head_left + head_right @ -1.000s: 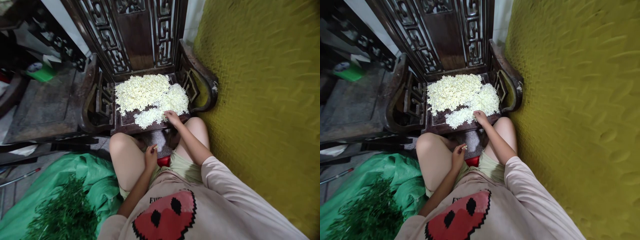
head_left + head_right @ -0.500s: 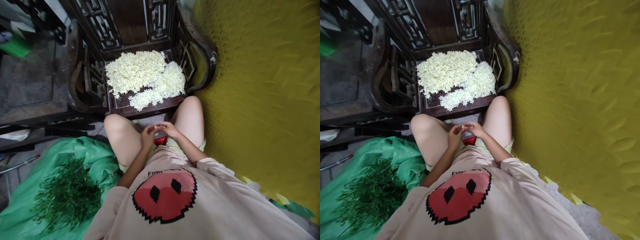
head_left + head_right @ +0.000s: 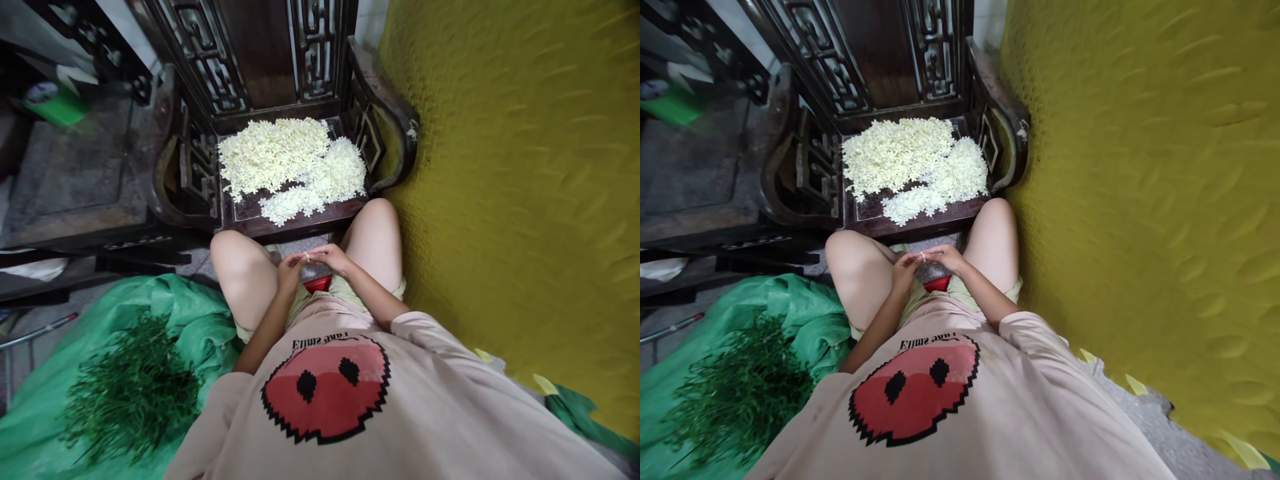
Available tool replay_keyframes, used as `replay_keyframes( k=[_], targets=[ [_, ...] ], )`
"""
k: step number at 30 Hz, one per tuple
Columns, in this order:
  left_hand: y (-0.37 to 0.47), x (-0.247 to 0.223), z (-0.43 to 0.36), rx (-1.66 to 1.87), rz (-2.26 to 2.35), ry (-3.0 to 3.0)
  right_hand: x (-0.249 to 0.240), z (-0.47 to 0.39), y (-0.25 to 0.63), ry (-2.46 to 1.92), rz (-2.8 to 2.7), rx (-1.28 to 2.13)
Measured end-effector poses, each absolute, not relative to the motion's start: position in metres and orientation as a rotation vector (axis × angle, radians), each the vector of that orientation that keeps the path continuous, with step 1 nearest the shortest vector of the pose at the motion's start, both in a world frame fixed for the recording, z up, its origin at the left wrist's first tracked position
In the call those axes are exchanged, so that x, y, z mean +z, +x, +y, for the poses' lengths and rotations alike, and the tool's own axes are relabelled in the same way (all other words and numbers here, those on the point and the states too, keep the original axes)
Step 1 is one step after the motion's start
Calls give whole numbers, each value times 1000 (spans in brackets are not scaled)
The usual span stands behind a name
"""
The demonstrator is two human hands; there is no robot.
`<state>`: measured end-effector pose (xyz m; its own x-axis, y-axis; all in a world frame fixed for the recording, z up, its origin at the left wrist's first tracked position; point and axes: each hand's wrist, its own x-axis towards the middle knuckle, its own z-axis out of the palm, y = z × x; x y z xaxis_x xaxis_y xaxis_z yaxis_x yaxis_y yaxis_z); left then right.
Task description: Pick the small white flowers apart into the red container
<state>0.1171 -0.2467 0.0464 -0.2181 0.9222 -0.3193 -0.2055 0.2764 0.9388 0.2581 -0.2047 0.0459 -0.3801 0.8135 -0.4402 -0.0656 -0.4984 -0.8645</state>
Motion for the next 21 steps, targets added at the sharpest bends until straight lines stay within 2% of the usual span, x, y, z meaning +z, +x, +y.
replay_keyframes(
  k=[21],
  targets=[
    [114, 38, -244, 1181, 1269, 599, 46, -204, 256, -1257, -1098, 1885]
  ],
)
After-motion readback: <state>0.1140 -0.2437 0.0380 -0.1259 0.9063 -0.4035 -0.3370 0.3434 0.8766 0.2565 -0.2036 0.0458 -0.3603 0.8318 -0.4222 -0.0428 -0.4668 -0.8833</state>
